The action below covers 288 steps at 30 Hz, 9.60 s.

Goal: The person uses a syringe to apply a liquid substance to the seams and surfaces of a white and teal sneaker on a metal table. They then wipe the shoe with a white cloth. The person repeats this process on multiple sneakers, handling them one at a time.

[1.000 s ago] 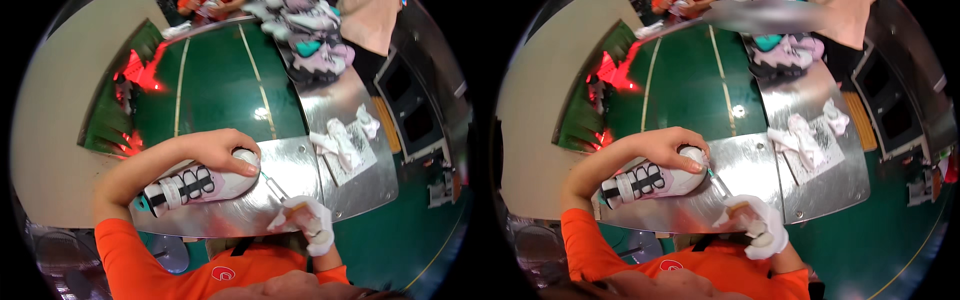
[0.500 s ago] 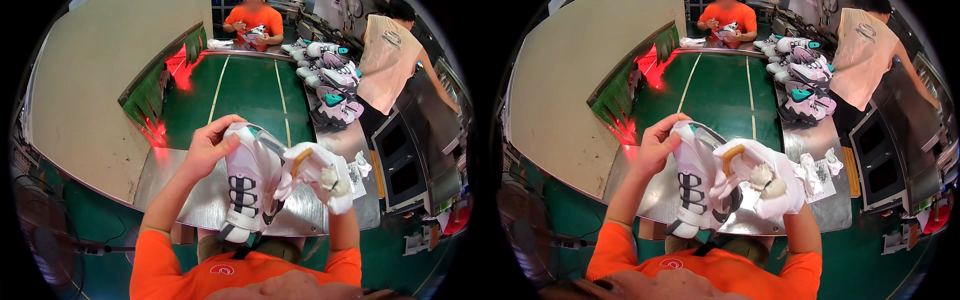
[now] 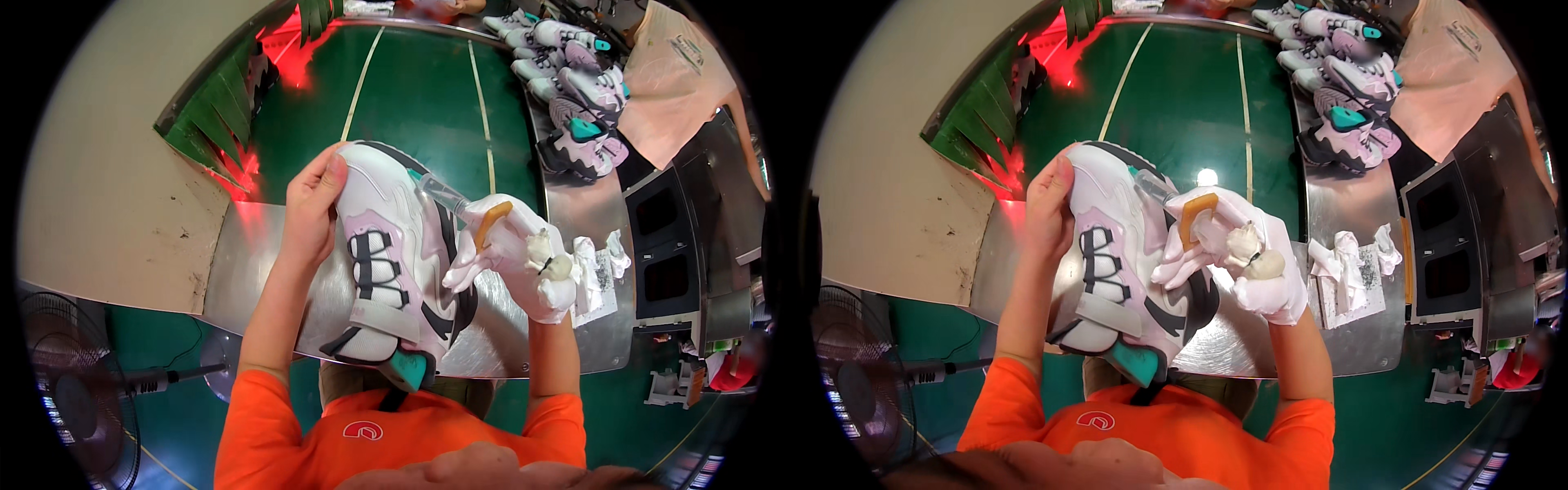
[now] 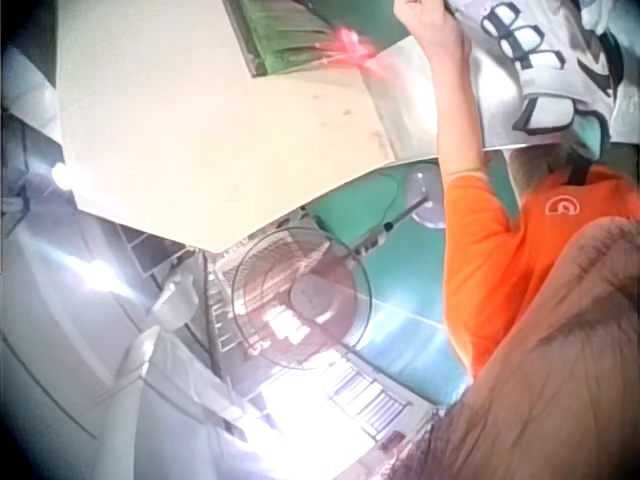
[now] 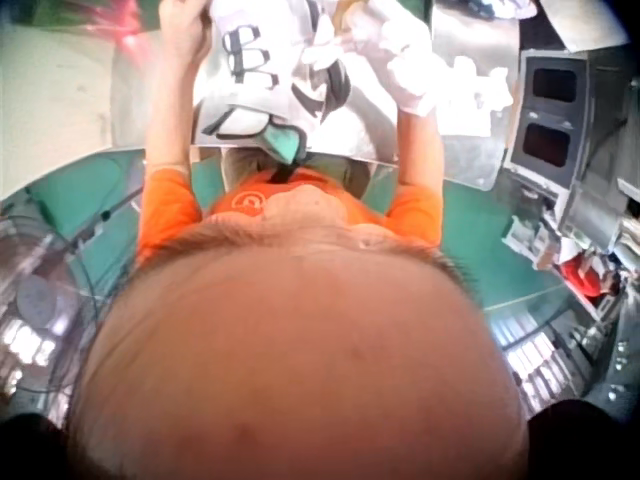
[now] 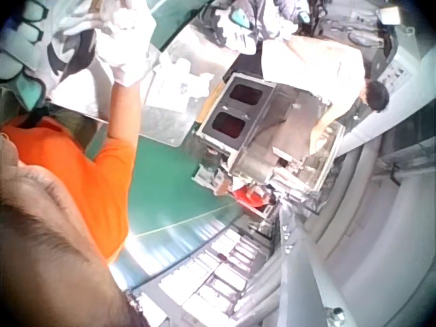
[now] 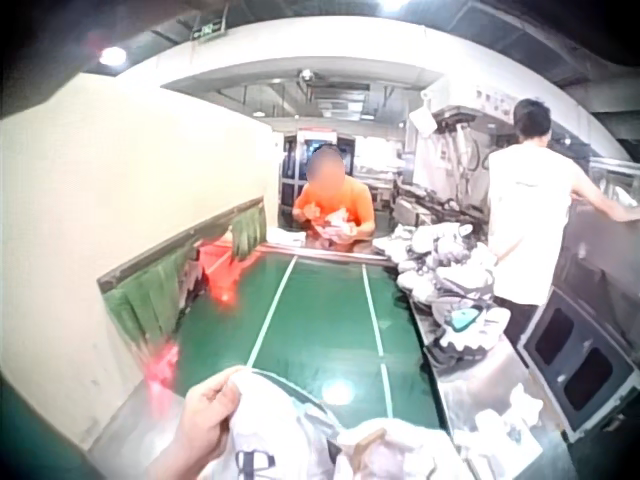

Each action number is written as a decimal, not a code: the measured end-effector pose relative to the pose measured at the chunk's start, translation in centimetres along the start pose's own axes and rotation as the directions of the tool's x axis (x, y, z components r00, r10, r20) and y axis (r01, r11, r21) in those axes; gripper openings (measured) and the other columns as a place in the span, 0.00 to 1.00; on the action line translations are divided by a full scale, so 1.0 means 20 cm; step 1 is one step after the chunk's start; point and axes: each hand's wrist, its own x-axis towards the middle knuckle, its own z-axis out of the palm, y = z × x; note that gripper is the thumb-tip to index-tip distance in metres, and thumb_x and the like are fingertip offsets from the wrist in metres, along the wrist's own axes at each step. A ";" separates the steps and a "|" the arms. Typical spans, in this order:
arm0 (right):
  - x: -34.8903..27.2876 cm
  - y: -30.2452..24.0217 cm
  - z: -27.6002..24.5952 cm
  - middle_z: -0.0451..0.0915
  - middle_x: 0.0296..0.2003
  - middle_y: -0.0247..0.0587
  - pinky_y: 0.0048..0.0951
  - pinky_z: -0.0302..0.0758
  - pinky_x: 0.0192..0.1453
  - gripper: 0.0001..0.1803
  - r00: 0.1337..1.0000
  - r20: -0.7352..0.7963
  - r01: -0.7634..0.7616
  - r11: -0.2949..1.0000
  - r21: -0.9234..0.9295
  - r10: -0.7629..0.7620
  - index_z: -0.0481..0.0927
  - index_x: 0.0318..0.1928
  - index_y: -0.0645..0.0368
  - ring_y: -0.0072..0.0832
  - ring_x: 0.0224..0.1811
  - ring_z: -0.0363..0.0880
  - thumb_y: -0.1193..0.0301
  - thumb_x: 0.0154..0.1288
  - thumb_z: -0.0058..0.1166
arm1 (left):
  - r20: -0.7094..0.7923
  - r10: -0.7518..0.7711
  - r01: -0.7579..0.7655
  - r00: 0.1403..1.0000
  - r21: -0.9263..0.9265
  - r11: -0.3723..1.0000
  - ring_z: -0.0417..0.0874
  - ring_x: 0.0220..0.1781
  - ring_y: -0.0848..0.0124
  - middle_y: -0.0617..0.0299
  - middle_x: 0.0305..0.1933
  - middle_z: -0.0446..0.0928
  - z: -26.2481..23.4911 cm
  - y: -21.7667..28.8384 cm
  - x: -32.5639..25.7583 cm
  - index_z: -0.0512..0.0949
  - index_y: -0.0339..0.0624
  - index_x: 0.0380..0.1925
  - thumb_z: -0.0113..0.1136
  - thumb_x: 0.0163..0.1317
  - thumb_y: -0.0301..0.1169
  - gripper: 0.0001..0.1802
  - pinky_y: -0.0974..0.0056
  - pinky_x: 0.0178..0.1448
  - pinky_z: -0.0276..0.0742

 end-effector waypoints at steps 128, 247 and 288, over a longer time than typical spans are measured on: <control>-0.01 0.27 -0.24 0.77 0.46 0.41 0.22 0.78 0.47 0.39 0.793 -0.583 -0.225 0.803 -0.552 -0.179 0.69 0.61 0.62 0.22 0.44 0.77 0.72 0.48 0.73 | -0.241 -0.194 0.164 0.951 -0.141 0.976 0.81 0.50 0.73 0.59 0.49 0.82 -0.18 -0.20 0.04 0.78 0.32 0.52 0.55 0.73 0.40 0.20 0.69 0.57 0.74; -0.86 -0.04 -0.10 0.77 0.42 0.38 0.23 0.77 0.43 0.40 0.680 -0.723 -0.531 0.599 -0.599 -0.120 0.70 0.61 0.63 0.22 0.39 0.81 0.73 0.40 0.63 | 0.845 -0.114 -0.845 0.522 0.531 0.071 0.80 0.58 0.54 0.52 0.54 0.78 0.01 0.31 -0.56 0.81 0.52 0.45 0.66 0.52 0.28 0.17 0.49 0.63 0.79; -0.44 0.22 -0.19 0.78 0.49 0.57 0.40 0.78 0.41 0.68 0.989 -0.081 -0.126 0.992 0.001 0.126 0.65 0.59 0.74 0.44 0.37 0.81 0.31 0.28 0.71 | 0.818 -0.044 -0.803 0.573 0.572 0.170 0.82 0.56 0.58 0.54 0.53 0.80 0.00 0.27 -0.53 0.80 0.53 0.42 0.65 0.56 0.29 0.13 0.55 0.62 0.79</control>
